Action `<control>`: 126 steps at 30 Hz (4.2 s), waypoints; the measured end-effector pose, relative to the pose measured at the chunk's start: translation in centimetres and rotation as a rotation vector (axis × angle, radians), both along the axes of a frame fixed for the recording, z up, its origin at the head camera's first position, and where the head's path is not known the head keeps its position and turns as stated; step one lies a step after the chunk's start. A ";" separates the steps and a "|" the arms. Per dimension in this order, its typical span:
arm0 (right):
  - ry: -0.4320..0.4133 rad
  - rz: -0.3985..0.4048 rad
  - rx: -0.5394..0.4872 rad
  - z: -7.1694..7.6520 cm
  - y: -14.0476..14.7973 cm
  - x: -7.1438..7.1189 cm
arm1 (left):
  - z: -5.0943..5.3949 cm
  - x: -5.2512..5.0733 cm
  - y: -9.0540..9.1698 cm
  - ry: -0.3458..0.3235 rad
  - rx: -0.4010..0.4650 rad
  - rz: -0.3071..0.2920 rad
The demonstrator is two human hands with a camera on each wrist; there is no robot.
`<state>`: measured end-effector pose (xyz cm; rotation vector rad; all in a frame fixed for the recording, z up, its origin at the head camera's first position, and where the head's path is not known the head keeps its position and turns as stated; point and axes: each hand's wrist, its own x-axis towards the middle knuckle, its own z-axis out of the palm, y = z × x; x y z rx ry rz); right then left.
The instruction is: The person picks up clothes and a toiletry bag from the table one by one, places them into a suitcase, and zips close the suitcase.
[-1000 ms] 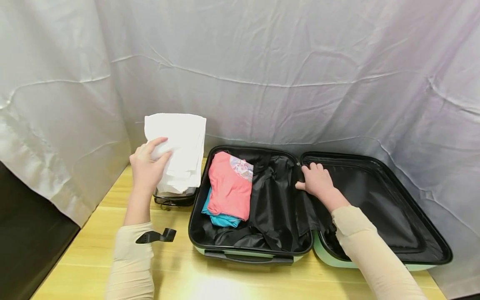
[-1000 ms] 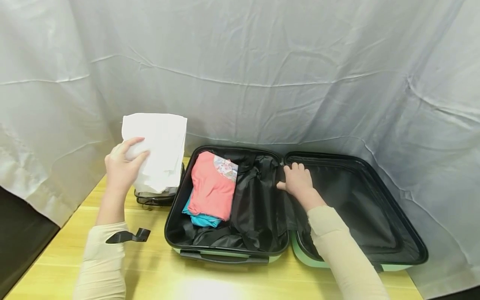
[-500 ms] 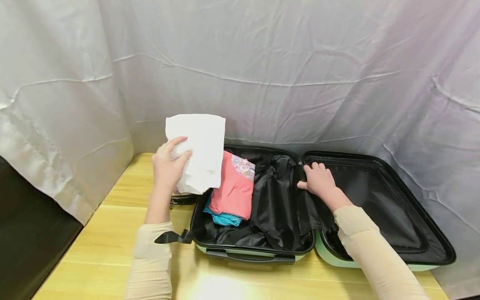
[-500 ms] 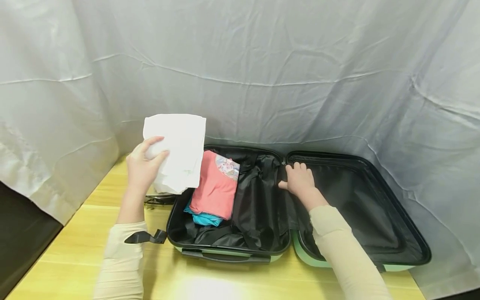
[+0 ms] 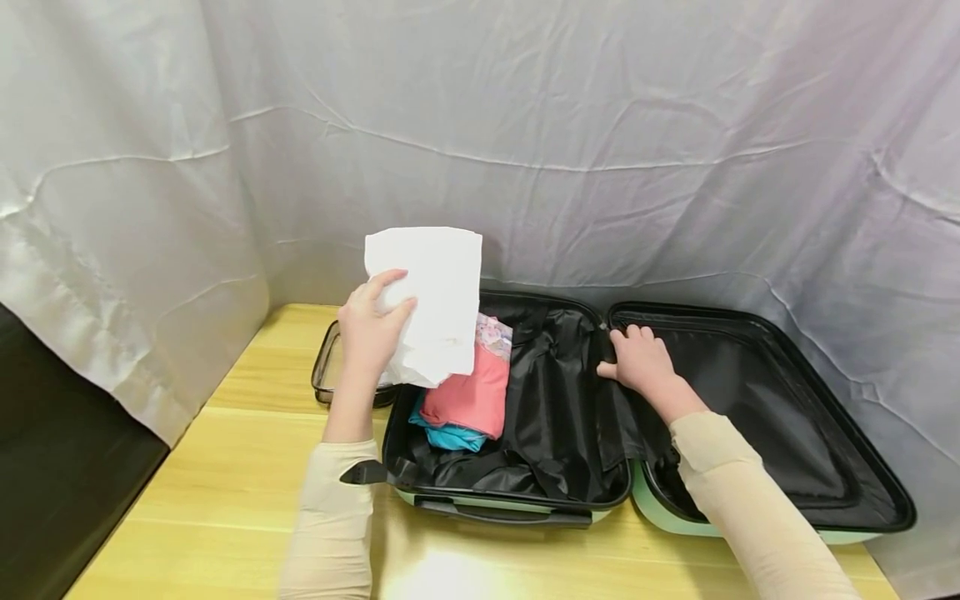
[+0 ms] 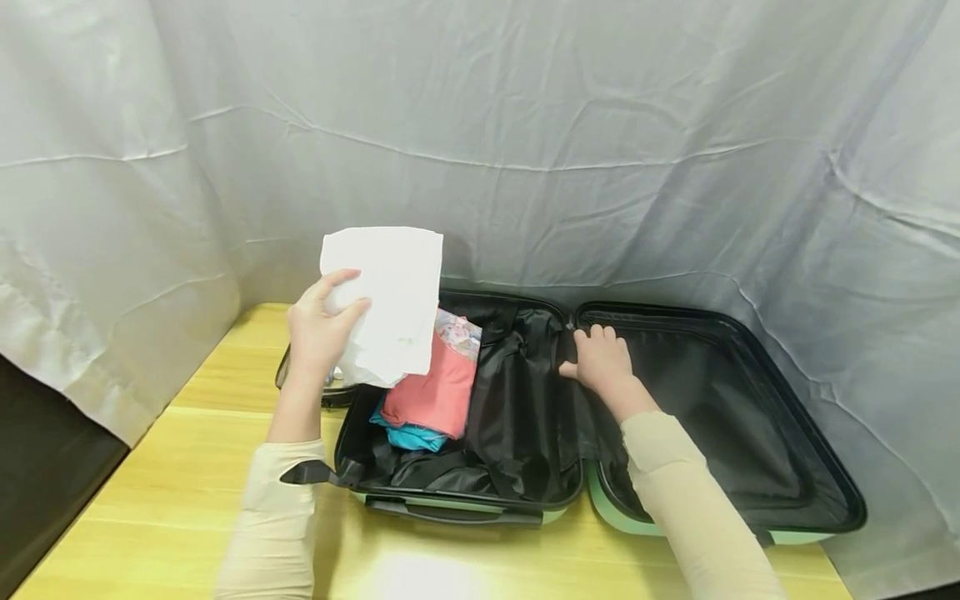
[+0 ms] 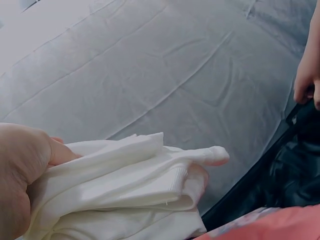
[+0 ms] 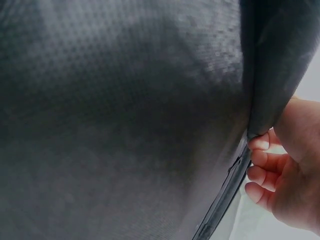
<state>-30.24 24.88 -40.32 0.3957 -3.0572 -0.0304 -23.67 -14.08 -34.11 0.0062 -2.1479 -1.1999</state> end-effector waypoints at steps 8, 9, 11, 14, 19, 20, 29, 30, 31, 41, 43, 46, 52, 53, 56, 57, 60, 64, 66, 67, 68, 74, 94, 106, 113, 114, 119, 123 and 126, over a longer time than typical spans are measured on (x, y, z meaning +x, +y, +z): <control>0.007 0.002 0.003 0.0 0.0 0.2 | -0.5 -0.5 2.3 -0.038 0.013 0.002; 0.007 0.003 0.002 0.0 0.0 0.2 | -0.6 -0.6 2.5 -0.044 0.011 0.003; 0.008 0.006 0.001 0.0 0.0 0.2 | -0.8 -0.7 2.9 -0.050 0.012 -0.005; 0.012 0.010 0.000 0.0 0.0 0.3 | -1.0 -1.0 3.5 -0.068 0.017 -0.016; 0.011 0.016 -0.003 0.0 0.0 0.2 | -1.4 -1.2 4.1 -0.119 0.013 -0.011; 0.012 0.017 -0.003 0.0 0.0 0.2 | -1.5 -1.2 4.2 -0.124 0.010 -0.006; 0.019 0.017 -0.003 0.0 0.1 0.1 | -2.2 -1.6 4.9 -0.140 0.012 -0.042; 0.015 0.016 -0.003 -0.1 0.0 0.1 | -2.2 -1.6 5.0 -0.143 0.009 -0.052; 0.011 0.016 -0.003 -0.1 0.0 0.1 | -2.3 -1.6 5.1 -0.148 0.005 -0.060; -0.007 0.009 -0.010 -0.3 0.2 -0.1 | -2.9 -1.8 6.0 -0.196 -0.019 -0.093; -0.008 0.008 -0.010 -0.3 0.3 -0.1 | -3.0 -1.8 6.1 -0.201 -0.023 -0.097; -0.012 0.006 -0.012 -0.4 0.2 -0.1 | -3.2 -1.9 6.3 -0.214 -0.032 -0.096; -0.015 0.005 -0.022 -0.3 0.2 -0.1 | -3.7 -2.2 6.4 -0.269 -0.055 -0.104; -0.013 0.007 -0.022 -0.2 0.2 0.0 | -3.8 -2.3 6.4 -0.278 -0.058 -0.109; -0.014 0.007 -0.025 -0.3 0.2 0.0 | -3.9 -2.3 6.4 -0.305 -0.064 -0.120; -0.014 0.008 -0.025 -0.3 0.3 0.0 | -4.0 -2.2 6.4 -0.314 -0.065 -0.124; -0.014 0.009 -0.022 -0.4 0.4 -0.1 | -4.1 -2.3 6.5 -0.345 -0.071 -0.138; -0.014 0.010 -0.021 -0.4 0.4 -0.2 | -4.5 -2.6 6.7 -0.378 -0.095 -0.143; -0.017 0.010 -0.022 -0.4 0.5 -0.2 | -4.7 -2.7 6.8 -0.383 -0.108 -0.136; -0.019 0.009 -0.022 -0.4 0.5 -0.2 | -4.8 -2.8 6.8 -0.385 -0.113 -0.133; -0.021 0.008 -0.022 -0.4 0.5 -0.2 | -4.9 -2.8 6.8 -0.388 -0.115 -0.129; -0.023 0.004 -0.019 -0.5 0.5 -0.3 | -5.3 -3.0 6.7 -0.413 -0.137 -0.103; -0.036 -0.001 -0.029 -0.5 0.4 -0.3 | -6.6 -3.6 7.0 -0.527 -0.207 -0.058; -0.035 0.004 -0.021 -0.4 0.3 -0.2 | -6.6 -3.4 7.5 -0.637 -0.359 -0.063; -0.042 0.001 -0.031 -0.4 0.4 -0.2 | -7.0 -3.1 7.8 -0.708 -0.429 -0.077; -0.041 0.002 -0.029 -0.4 0.4 -0.2 | -7.0 -3.0 7.9 -0.720 -0.434 -0.082; -0.036 0.006 -0.028 -0.4 0.4 -0.1 | -7.4 -2.7 8.0 -0.787 -0.487 -0.134; -0.035 0.008 -0.028 -0.4 0.4 0.0 | -7.5 -2.7 8.0 -0.801 -0.552 -0.157; -0.039 0.005 -0.031 -0.4 0.4 0.0 | -7.5 -2.6 8.0 -0.821 -0.596 -0.158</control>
